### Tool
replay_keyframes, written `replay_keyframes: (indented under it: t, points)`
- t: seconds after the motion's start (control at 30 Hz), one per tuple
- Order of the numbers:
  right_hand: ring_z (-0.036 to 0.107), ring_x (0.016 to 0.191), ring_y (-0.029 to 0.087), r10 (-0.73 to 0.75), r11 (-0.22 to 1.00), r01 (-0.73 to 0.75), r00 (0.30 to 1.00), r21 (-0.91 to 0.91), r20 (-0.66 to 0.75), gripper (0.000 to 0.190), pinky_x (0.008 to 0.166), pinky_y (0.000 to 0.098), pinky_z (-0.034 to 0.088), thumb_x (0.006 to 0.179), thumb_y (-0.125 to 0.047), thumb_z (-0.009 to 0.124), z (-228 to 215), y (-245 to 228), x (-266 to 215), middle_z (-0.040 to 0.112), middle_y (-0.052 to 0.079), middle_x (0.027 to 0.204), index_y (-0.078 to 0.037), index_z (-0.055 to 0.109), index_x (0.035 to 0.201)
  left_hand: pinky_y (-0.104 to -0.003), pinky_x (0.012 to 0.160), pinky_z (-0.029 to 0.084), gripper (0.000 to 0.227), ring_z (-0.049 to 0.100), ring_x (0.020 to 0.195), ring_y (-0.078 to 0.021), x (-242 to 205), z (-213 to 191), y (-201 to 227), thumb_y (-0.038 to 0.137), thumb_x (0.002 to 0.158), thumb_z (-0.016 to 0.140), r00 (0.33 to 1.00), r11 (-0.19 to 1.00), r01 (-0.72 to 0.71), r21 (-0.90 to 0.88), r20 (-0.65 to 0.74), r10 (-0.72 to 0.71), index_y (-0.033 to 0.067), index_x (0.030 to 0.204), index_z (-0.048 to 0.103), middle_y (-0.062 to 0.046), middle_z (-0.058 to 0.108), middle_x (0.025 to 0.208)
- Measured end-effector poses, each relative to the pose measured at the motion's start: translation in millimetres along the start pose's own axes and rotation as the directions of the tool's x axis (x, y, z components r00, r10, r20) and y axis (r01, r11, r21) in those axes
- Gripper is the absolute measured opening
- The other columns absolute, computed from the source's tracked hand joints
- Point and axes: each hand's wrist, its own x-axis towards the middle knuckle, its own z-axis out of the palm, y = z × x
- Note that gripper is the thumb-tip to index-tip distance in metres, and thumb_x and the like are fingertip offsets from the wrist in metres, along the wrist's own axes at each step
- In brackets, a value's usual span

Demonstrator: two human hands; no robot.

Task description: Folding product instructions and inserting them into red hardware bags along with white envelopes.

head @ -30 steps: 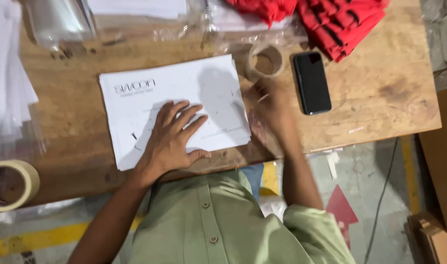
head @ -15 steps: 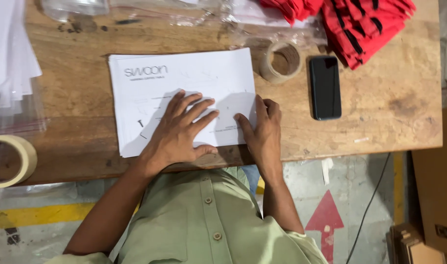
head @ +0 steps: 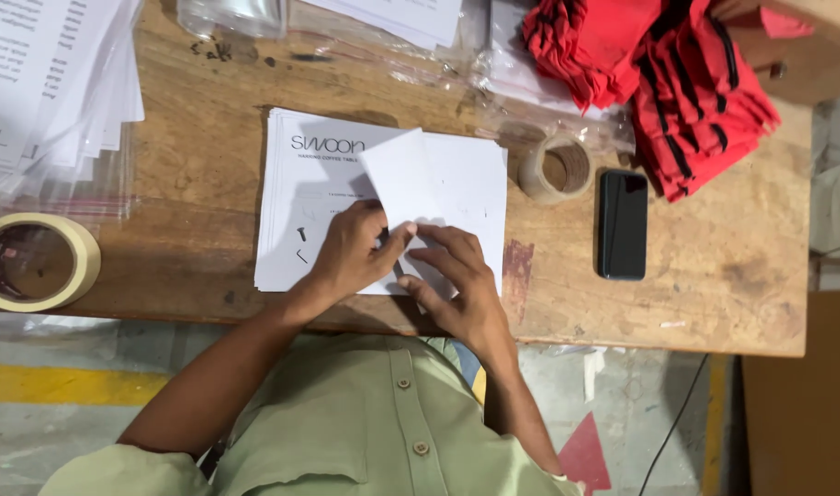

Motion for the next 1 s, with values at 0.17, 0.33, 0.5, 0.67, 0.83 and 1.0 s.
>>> replay_keyframes:
  t: [0.17,0.33,0.5,0.67,0.83,1.0]
  points:
    - [0.068,0.121,0.036,0.128,0.657,-0.012,0.987,0.754,-0.096,0.039,0.110,0.0466,0.050,0.099,-0.019,0.072,-32.4,-15.1,-12.5,0.072,0.022,0.128,0.000,0.066,0.132,-0.046,0.075,0.055,0.041,0.068,0.085,-0.0371,-0.6,6.9,-9.3,0.039,0.101,0.057,0.996,0.991,0.034,0.126,-0.083,-0.024,0.0023,0.095,0.073,-0.018,0.073,0.087]
    - [0.073,0.112,0.035,0.173,0.407,0.026,0.979,0.913,-0.105,0.037,0.105,0.0471,0.055,0.102,-0.022,0.069,-59.6,-65.9,1.6,0.075,0.025,0.117,-0.002,0.064,0.132,-0.048,0.080,0.052,0.039,0.065,0.087,-0.0378,-2.6,2.0,-0.7,0.037,0.100,0.056,0.995,0.995,0.098,0.034,-0.016,-0.097,0.0024,0.094,0.073,-0.018,0.073,0.087]
    - [0.076,0.109,0.023,0.163,0.720,0.090,0.942,0.688,-0.293,0.025,0.106,0.0377,0.062,0.097,-0.016,0.074,-59.0,-92.0,43.7,0.073,0.012,0.104,-0.011,0.065,0.120,-0.047,0.076,0.052,0.033,0.066,0.082,-0.0356,-1.8,2.5,-4.9,0.034,0.099,0.062,0.996,0.998,0.053,0.024,-0.072,-0.052,0.0040,0.091,0.074,-0.016,0.070,0.080]
    - [0.061,0.129,0.035,-0.367,0.907,0.354,0.930,-0.230,-0.016,0.059,0.108,0.0440,0.054,0.099,-0.008,0.081,-15.1,93.6,216.3,0.064,0.020,0.138,0.000,0.052,0.150,-0.045,0.068,0.052,0.030,0.065,0.073,-0.0324,-3.2,-0.9,-4.2,0.032,0.096,0.070,0.997,0.998,0.054,0.022,-0.061,-0.052,0.0049,0.085,0.075,-0.014,0.067,0.070]
    - [0.051,0.127,0.048,-0.368,0.753,0.403,0.913,-0.520,0.176,0.086,0.101,0.0574,0.044,0.075,-0.016,0.090,2.3,179.2,292.0,0.059,0.036,0.130,0.010,0.048,0.145,-0.042,0.061,0.052,0.029,0.066,0.067,-0.0285,-0.6,-8.3,-0.2,0.034,0.092,0.072,0.993,0.996,0.058,-0.062,-0.097,-0.063,0.0062,0.086,0.076,-0.012,0.067,0.070]
    - [0.068,0.108,0.037,-0.263,0.768,0.424,0.892,-0.480,0.367,0.070,0.101,0.0454,0.056,0.079,-0.032,0.091,-8.4,167.2,292.5,0.070,0.021,0.120,-0.001,0.060,0.133,-0.041,0.064,0.053,0.033,0.066,0.069,-0.0267,2.7,-12.0,-0.6,0.038,0.093,0.071,0.997,0.995,0.049,-0.087,-0.053,-0.053,0.0066,0.083,0.075,-0.009,0.068,0.067]
